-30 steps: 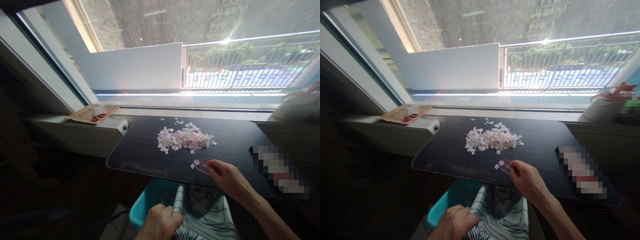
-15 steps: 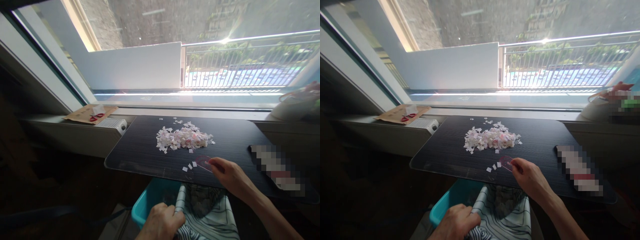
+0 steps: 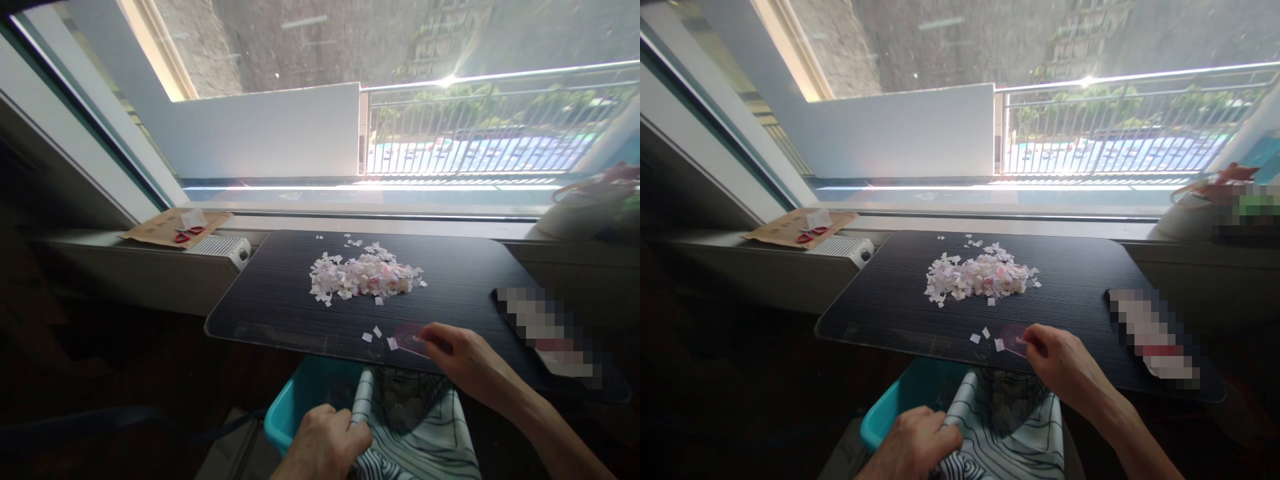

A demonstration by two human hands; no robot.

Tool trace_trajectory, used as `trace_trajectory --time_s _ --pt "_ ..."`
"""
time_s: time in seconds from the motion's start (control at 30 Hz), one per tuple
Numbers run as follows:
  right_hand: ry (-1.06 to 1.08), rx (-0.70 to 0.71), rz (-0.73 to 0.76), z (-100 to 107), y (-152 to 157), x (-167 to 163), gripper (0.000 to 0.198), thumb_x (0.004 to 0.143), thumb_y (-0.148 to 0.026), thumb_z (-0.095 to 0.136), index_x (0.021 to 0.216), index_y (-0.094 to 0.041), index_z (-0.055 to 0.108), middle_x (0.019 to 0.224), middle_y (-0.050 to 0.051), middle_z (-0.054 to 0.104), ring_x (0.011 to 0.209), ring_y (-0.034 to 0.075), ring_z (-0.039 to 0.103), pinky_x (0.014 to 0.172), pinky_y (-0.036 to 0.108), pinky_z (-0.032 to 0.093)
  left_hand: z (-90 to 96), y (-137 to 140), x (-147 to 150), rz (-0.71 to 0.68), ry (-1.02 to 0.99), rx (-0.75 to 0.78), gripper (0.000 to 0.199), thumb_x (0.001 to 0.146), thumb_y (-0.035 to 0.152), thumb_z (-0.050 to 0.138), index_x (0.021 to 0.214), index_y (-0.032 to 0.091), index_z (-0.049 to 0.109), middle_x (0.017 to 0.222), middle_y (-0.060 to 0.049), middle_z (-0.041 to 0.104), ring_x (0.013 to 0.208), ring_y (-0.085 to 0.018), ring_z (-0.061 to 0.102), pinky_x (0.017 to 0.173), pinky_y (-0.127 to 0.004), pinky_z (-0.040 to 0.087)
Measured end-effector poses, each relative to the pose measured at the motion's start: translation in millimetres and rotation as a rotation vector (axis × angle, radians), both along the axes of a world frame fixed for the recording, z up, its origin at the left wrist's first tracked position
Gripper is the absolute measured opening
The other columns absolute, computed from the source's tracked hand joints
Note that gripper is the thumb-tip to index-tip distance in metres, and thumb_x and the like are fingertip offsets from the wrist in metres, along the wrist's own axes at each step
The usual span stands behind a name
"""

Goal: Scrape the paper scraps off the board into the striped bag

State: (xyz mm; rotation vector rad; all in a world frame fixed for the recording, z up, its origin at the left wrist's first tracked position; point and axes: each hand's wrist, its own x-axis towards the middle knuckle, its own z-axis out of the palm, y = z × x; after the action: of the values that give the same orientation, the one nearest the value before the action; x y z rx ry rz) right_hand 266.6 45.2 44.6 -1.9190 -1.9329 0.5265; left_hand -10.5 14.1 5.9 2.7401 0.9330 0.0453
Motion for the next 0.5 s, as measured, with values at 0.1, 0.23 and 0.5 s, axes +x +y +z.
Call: trace_trajectory --time_s 0.1,0.23,0.5 --pt "0.01 -0.063 0.057 5 -6 1 0.019 0.081 -0.025 0.049 0.074 -0.023 0.066 0.06 -0.003 0.064 0.054 0.014 0.057 0.052 0.024 0.037 1.0 2 0 0.055 0.018 -0.028 0.028 0.067 0.038 0.075 0.08 0.022 0.057 0.072 0.002 0.059 0.064 -0.019 0.056 0.059 -0.028 0.037" --pt "0.022 0.071 0.07 5 4 -7 0.023 0.084 -0.023 0.046 0.087 -0.023 0.069 0.075 0.001 0.07 0.063 0.015 0.06 0.059 0.025 0.041 2.1 5 -1 0.061 0.044 -0.06 0.024 0.066 0.03 0.073 0.082 0.022 0.057 0.076 0.002 0.06 0.067 -0.02 0.057 0.062 -0.028 0.039" --pt "-0.049 0.031 0.149 7 12 -12 0.023 0.084 -0.019 0.044 0.081 -0.022 0.067 0.076 0.002 0.068 0.069 0.017 0.062 0.063 0.025 0.041 2.9 0 -5 0.085 0.042 -0.077 0.025 0.069 0.033 0.074 0.083 0.021 0.058 0.077 0.001 0.061 0.068 -0.02 0.058 0.062 -0.029 0.038"
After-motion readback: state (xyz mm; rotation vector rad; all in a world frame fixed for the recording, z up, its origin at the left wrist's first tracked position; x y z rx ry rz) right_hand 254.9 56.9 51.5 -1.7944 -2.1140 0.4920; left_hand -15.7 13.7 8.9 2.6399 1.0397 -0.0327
